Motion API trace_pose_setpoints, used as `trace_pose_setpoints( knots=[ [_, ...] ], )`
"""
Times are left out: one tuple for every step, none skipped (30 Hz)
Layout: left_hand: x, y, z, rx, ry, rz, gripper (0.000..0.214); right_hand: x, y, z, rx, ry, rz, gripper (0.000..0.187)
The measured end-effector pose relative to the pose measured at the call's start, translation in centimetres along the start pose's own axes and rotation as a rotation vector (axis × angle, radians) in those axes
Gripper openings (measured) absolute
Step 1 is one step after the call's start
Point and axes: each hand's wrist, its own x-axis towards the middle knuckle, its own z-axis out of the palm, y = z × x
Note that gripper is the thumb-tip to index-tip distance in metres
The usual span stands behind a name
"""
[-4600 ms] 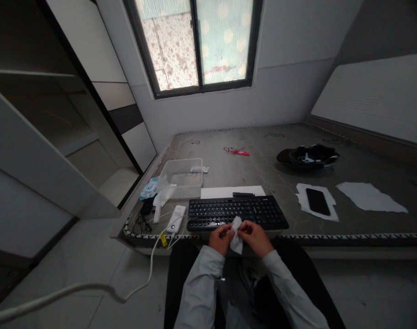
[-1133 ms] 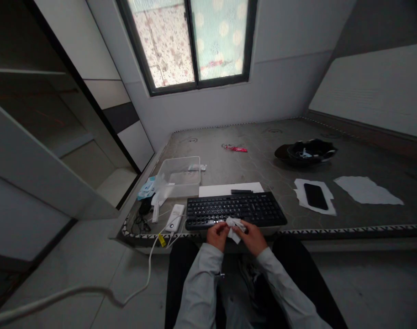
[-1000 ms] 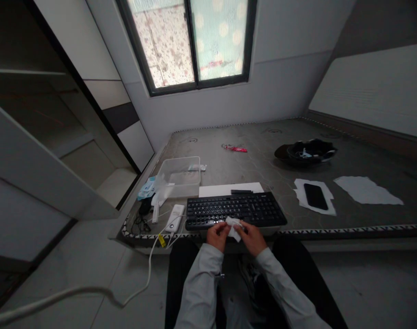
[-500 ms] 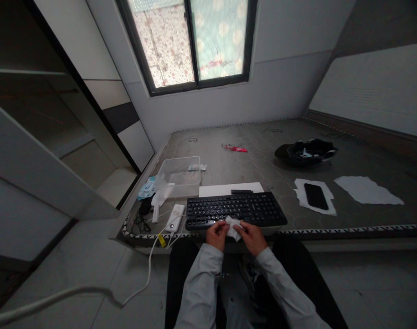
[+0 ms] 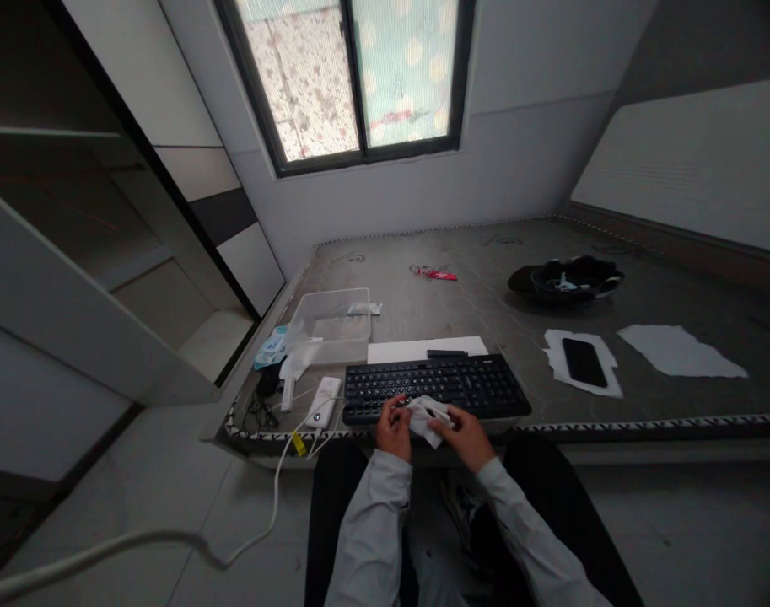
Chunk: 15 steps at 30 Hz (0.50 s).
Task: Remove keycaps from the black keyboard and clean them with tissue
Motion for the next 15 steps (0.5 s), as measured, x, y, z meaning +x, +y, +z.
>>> trace_pose_setpoints(
  knots=[
    [-0.03, -0.04, -0.03, 0.006, 0.014, 0.013, 0.041, -0.01, 0.02, 0.07, 0.013, 0.006, 0.0, 0.05],
    [-0.06, -0.08, -0.05, 0.015, 0.03, 0.032, 0.038, -0.03, 0.02, 0.16, 0.026, 0.011, -0.001, 0.05],
    [-0.08, -0.11, -0.07, 0.029, 0.051, 0.054, 0.034, -0.05, 0.0, 0.26, 0.038, 0.017, -0.001, 0.051],
    [-0.09, -0.13, -0.1, 0.046, 0.071, 0.077, 0.029, -0.07, -0.04, 0.36, 0.05, 0.02, -0.002, 0.052],
    [-0.09, -0.15, -0.13, 0.062, 0.088, 0.1, 0.026, -0.09, -0.09, 0.46, 0.065, 0.023, -0.004, 0.053],
    [-0.06, -0.17, -0.18, 0.076, 0.1, 0.119, 0.024, -0.11, -0.15, 0.56, 0.082, 0.024, -0.005, 0.054],
    [-0.01, -0.19, -0.24, 0.083, 0.106, 0.132, 0.023, -0.11, -0.22, 0.64, 0.103, 0.021, -0.005, 0.055],
    [0.05, -0.21, -0.3, 0.085, 0.115, 0.14, 0.022, -0.11, -0.28, 0.72, 0.128, 0.017, -0.007, 0.056],
    [0.12, -0.24, -0.34, 0.085, 0.122, 0.143, 0.023, -0.09, -0.35, 0.78, 0.153, 0.014, -0.009, 0.056],
    [0.19, -0.27, -0.37, 0.084, 0.133, 0.146, 0.023, -0.07, -0.4, 0.82, 0.175, 0.011, -0.012, 0.055],
    [0.25, -0.29, -0.36, 0.083, 0.147, 0.146, 0.024, -0.05, -0.46, 0.84, 0.188, 0.012, -0.015, 0.054],
    [0.3, -0.31, -0.32, 0.08, 0.163, 0.144, 0.025, -0.03, -0.5, 0.84, 0.192, 0.016, -0.018, 0.053],
    [0.33, -0.3, -0.25, 0.075, 0.18, 0.14, 0.026, -0.01, -0.54, 0.81, 0.186, 0.02, -0.019, 0.052],
    [0.32, -0.27, -0.17, 0.07, 0.201, 0.135, 0.027, 0.0, -0.56, 0.77, 0.174, 0.025, -0.02, 0.051],
    [0.28, -0.19, -0.1, 0.067, 0.224, 0.13, 0.029, 0.01, -0.57, 0.72, 0.157, 0.033, -0.019, 0.051]
  ],
)
